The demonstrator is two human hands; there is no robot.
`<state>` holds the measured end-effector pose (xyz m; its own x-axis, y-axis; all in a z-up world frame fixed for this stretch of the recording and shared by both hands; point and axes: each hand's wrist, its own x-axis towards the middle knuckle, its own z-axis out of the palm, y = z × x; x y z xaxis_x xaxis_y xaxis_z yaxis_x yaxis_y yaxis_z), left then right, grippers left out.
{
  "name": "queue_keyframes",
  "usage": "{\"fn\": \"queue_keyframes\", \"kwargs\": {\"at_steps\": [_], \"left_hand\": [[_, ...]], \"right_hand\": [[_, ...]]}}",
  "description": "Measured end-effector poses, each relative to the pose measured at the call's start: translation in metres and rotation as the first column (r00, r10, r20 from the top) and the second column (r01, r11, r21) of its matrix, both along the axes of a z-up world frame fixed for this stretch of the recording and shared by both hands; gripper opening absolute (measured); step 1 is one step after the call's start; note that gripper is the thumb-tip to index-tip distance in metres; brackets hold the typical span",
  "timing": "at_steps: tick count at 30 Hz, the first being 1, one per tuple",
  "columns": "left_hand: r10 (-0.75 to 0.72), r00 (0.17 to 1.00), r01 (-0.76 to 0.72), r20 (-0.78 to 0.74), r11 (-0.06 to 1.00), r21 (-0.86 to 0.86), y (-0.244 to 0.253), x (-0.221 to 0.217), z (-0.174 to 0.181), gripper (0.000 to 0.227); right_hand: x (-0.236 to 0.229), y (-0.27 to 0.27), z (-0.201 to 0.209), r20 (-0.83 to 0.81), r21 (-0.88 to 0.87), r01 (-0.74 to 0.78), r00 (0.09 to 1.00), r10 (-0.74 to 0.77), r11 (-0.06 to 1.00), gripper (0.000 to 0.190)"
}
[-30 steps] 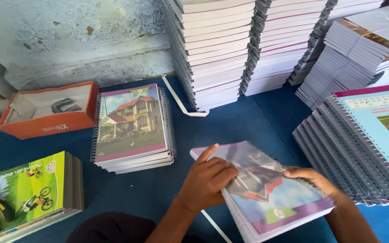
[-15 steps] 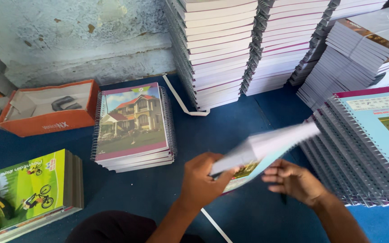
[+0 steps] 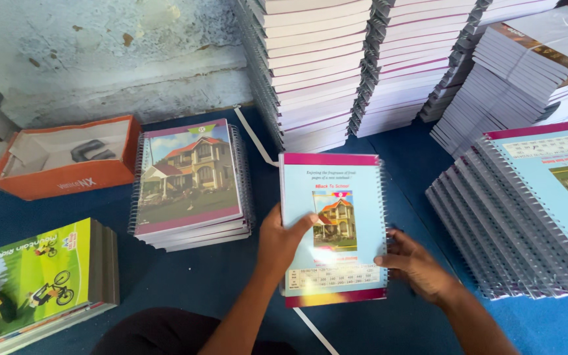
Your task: The person sits on the floor and repeatedly picks up spiral-bound notebooks, writes on the back cover with a black marker, and places them into a separate stack. The person handles the notebooks one at a time throughout the clip.
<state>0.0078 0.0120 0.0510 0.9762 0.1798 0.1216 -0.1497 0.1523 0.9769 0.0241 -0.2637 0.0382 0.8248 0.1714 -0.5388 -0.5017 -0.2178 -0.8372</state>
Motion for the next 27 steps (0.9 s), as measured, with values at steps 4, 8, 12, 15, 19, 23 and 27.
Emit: {"fn": "queue_keyframes", "kwargs": {"at_steps": [4,8,12,15,19,23,27], "left_hand": [[-0.071,0.983,0.054,-0.170,0.993,-0.102,0.001,0.016,-0.035,0.045],[-0.086,0.957,0.059,-0.278,0.993,-0.106,-0.003,0.025,-0.068,0.050],[-0.111,0.928,0.076,-0.355,0.991,-0.111,-0.006,0.034,-0.094,0.053],[-0.115,0.915,0.091,-0.386,0.993,-0.081,-0.009,0.039,-0.105,0.055],[-0.111,0.890,0.110,-0.441,0.994,-0.027,-0.010,0.045,-0.115,0.051],[-0.134,0.922,0.134,-0.364,0.991,-0.025,-0.008,0.051,-0.119,0.044],[0.006,0.864,0.091,-0.503,0.982,0.167,-0.001,0.054,-0.122,0.048]], "right_hand": [[0.001,-0.002,-0.016,-0.067,-0.032,0.036,0.997,-0.039,0.999,0.098],[0.005,-0.006,-0.030,-0.096,-0.065,0.043,0.994,-0.050,0.997,0.101],[0.007,-0.010,-0.043,-0.107,-0.122,0.064,0.991,-0.078,0.990,0.095],[0.009,-0.012,-0.050,-0.120,-0.161,0.071,0.989,-0.091,0.984,0.090],[0.011,-0.013,-0.058,-0.136,-0.182,0.050,0.988,-0.076,0.982,0.088],[0.014,-0.014,-0.063,-0.111,-0.264,0.000,0.993,-0.030,0.965,0.087],[0.012,-0.017,-0.070,-0.051,-0.317,-0.015,0.999,-0.001,0.948,0.091]]}}
